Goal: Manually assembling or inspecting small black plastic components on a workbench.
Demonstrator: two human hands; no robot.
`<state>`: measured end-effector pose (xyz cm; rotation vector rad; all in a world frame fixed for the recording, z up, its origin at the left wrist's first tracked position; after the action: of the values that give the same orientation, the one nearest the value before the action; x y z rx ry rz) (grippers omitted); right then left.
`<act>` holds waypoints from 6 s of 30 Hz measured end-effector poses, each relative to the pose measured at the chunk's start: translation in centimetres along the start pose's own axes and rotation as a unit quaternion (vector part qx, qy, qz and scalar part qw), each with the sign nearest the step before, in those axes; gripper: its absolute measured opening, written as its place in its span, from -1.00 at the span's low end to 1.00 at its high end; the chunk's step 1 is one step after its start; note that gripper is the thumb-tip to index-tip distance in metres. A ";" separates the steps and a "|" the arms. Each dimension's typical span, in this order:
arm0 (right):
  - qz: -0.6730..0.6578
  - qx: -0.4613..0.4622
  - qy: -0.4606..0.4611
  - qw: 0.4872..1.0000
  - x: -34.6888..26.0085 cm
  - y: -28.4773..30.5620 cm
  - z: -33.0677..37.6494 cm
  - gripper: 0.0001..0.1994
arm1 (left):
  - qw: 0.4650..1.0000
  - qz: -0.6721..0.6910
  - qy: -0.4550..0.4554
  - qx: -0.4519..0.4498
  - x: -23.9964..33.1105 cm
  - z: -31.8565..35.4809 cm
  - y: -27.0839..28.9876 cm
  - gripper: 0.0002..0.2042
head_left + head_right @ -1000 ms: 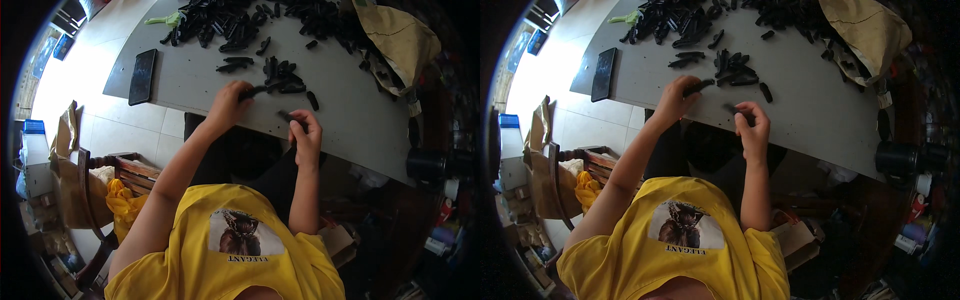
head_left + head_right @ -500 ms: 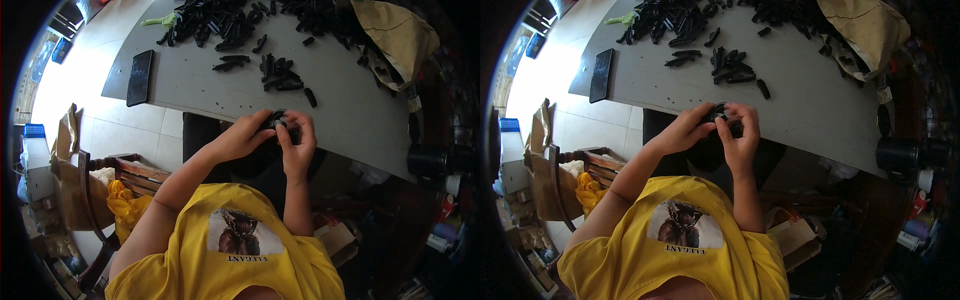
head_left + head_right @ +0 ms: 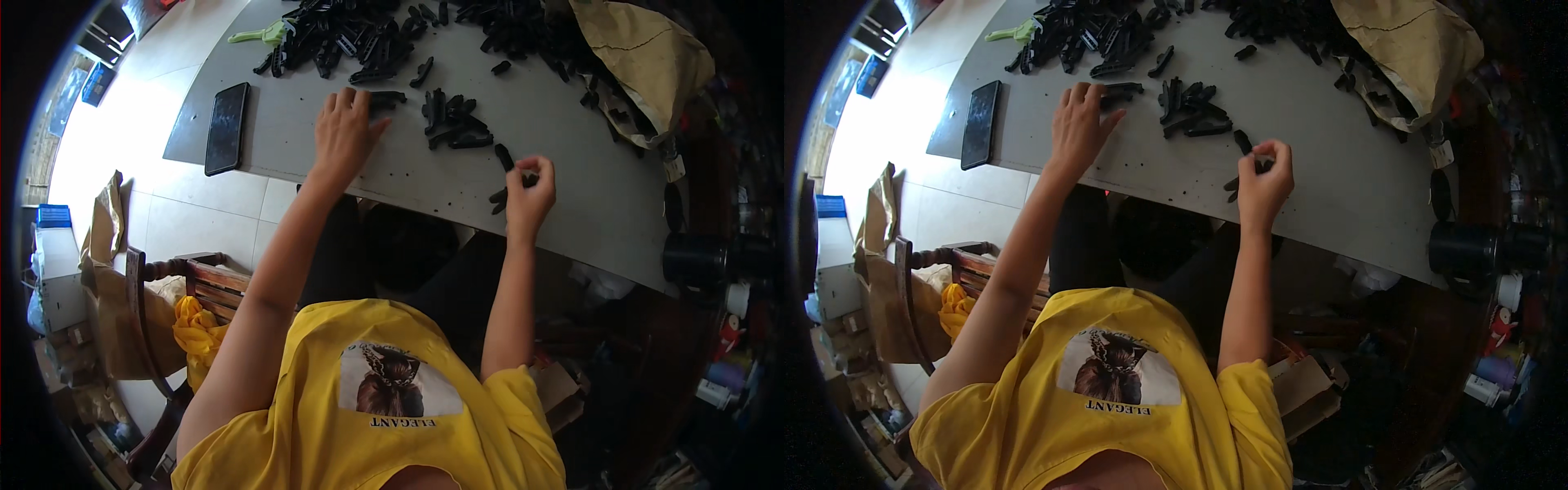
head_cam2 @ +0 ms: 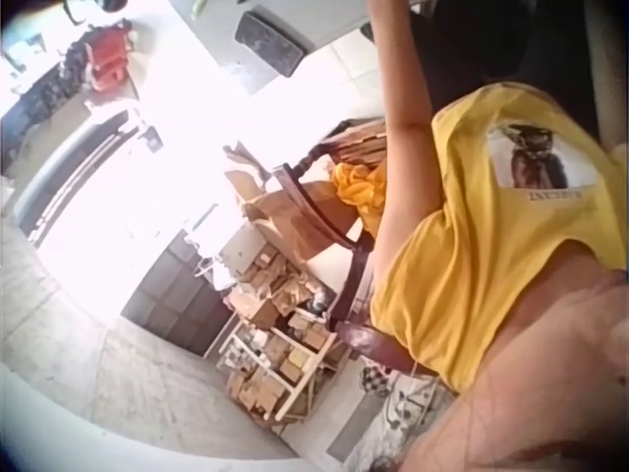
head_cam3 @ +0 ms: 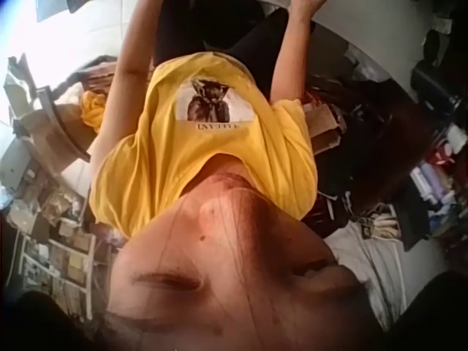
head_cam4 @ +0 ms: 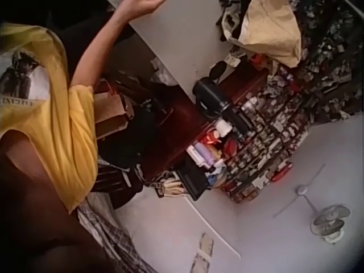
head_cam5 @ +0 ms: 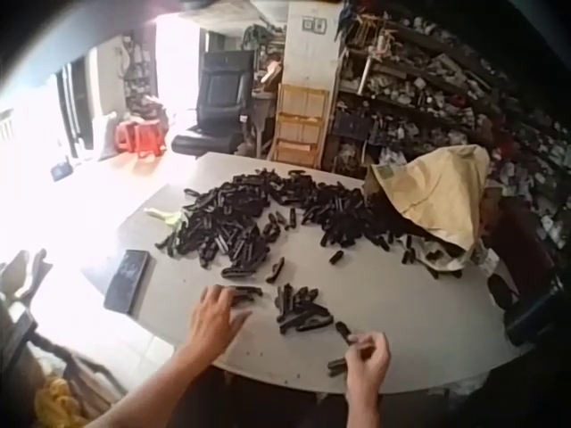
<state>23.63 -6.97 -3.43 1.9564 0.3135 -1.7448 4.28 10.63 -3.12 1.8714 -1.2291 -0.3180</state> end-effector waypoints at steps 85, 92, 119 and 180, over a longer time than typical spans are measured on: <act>0.035 -0.302 -0.058 0.951 -2.7 -2.3 -5.5 -0.82 | 0.924 0.361 0.120 -0.029 3.4 -0.9 -0.4 -0.70; -0.214 -0.226 -0.047 0.949 -4.2 -2.3 1.5 -0.85 | 0.858 0.485 0.059 -0.157 8.9 -0.7 0.8 -0.64; -0.155 -0.351 -0.150 0.911 -0.5 0.7 7.6 -0.71 | 0.875 0.386 -0.056 -0.286 9.6 4.0 4.4 -0.62; 0.330 -0.207 0.330 0.859 -0.4 -5.5 -35.8 -0.59 | 0.922 -0.011 -0.256 -0.292 9.2 -2.8 -5.1 -0.42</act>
<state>51.77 15.84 -2.12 1.9408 0.1820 -0.4933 13.64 5.09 -3.27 1.3122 -1.2585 -1.1138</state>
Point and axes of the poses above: each hand's wrist, its own z-axis away from the middle knuckle, its own y-axis out of the back of the hand, x = y × z, the point moved 2 cm from there along -z, towards the middle knuckle, and after that the axes turned 14 degrees about -y, right-handed, at the moved point
